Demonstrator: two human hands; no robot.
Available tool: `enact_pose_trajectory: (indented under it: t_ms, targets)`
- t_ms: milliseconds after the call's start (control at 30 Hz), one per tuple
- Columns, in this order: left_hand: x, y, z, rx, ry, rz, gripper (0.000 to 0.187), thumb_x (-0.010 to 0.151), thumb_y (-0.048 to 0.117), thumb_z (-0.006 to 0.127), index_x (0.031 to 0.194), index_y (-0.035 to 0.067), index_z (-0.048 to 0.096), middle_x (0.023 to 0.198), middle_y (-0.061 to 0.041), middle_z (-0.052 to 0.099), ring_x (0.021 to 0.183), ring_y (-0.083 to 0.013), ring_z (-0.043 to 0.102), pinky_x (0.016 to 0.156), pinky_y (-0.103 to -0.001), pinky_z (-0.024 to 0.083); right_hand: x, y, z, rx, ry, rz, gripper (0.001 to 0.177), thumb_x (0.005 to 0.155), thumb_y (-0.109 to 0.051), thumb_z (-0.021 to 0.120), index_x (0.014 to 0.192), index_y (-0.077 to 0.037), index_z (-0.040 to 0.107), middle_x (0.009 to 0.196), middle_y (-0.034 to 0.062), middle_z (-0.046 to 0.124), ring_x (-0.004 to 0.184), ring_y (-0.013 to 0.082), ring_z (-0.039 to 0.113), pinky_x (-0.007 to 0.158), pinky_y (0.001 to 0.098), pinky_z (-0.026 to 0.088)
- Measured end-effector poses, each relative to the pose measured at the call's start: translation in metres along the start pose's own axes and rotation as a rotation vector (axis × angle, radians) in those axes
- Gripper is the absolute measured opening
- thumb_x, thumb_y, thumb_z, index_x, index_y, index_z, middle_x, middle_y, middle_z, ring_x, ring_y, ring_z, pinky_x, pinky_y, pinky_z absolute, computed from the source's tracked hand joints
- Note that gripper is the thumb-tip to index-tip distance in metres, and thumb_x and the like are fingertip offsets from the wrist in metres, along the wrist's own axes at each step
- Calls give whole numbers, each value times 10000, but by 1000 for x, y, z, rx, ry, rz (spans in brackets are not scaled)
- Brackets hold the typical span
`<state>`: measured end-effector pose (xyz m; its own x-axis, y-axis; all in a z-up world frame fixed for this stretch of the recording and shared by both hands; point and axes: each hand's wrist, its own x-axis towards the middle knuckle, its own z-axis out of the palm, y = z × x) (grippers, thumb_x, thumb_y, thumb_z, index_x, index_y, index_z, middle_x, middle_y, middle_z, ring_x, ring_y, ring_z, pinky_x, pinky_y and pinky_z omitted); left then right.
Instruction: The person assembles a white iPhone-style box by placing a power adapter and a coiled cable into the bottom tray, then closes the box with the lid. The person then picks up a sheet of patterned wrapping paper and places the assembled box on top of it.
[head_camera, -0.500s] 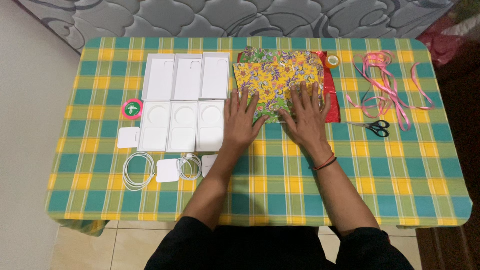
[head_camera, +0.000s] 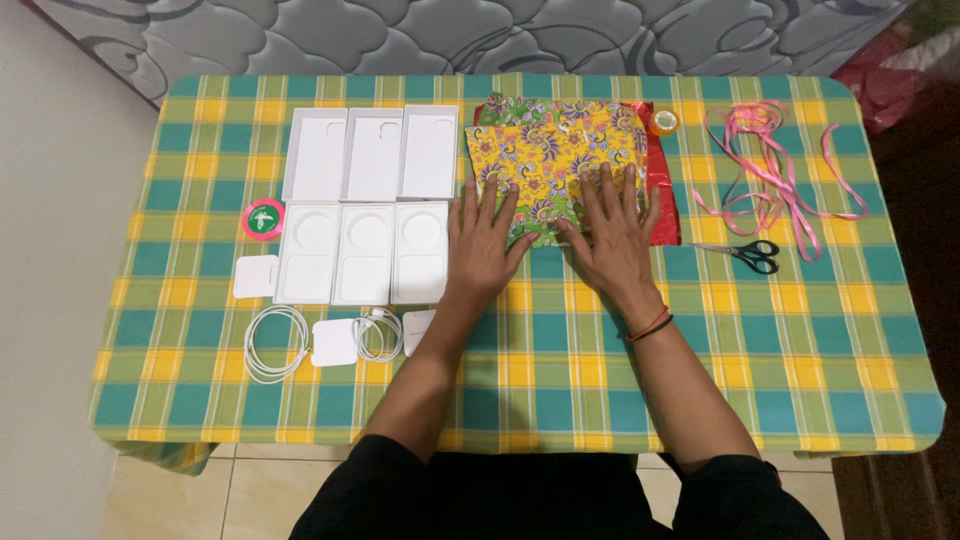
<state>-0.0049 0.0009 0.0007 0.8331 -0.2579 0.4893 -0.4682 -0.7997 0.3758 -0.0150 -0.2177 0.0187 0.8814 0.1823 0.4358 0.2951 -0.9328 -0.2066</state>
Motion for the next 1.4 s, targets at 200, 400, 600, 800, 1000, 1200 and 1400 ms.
enact_pose_trajectory:
  t_ms: [200, 400, 600, 800, 1000, 1200, 1400]
  targets:
    - [0, 0, 0, 1, -27, -17, 700, 987, 497, 645, 1531, 88, 482, 1647, -220, 326, 1533, -483, 222, 1217, -627, 190, -1, 0, 1, 12, 1, -3, 710, 1069, -553, 503, 1574, -56, 460, 1665, 217, 358, 1585, 446, 155, 1216, 686, 35]
    - [1, -1, 2, 6, -18, -21, 700, 988, 509, 632, 1536, 100, 481, 1652, -207, 322, 1541, -468, 220, 1225, -623, 186, 0, 0, 2, 17, -5, 8, 712, 1061, -559, 494, 1578, -71, 456, 1662, 210, 357, 1578, 438, 138, 1205, 679, 18]
    - [1, -1, 2, 26, -48, -33, 700, 995, 510, 617, 1547, 106, 467, 1653, -208, 316, 1537, -469, 211, 1225, -618, 172, -1, -1, 3, 30, -9, 13, 715, 1059, -559, 499, 1577, -67, 455, 1664, 211, 354, 1584, 428, 128, 1210, 672, 14]
    - [0, -2, 4, 31, -48, -27, 703, 993, 514, 616, 1549, 113, 459, 1653, -206, 309, 1541, -467, 209, 1228, -611, 173, -1, -1, 3, 38, 0, 7, 718, 1060, -551, 512, 1576, -55, 462, 1658, 214, 367, 1582, 435, 142, 1211, 673, 24]
    - [6, -2, 1, 18, -28, -23, 715, 975, 491, 643, 1545, 99, 463, 1641, -229, 316, 1519, -478, 225, 1205, -612, 178, 3, -8, -2, 24, 39, -80, 661, 1053, -480, 575, 1553, -57, 485, 1645, 203, 396, 1568, 426, 211, 1220, 646, 92]
    - [17, -9, -21, -32, 83, -60, 635, 974, 414, 697, 1500, 108, 515, 1582, -211, 450, 1487, -427, 360, 1192, -576, 239, 11, -24, -7, 52, 135, -227, 481, 1023, -250, 680, 1447, -46, 583, 1505, 157, 587, 1415, 346, 504, 1182, 510, 337]
    - [18, -37, -54, -10, 85, -157, 597, 945, 379, 719, 1439, 75, 575, 1506, -209, 513, 1397, -429, 431, 1127, -553, 284, 22, -48, 0, 164, 128, -289, 421, 994, -197, 721, 1368, -21, 646, 1235, 130, 696, 1186, 303, 586, 1044, 464, 400]
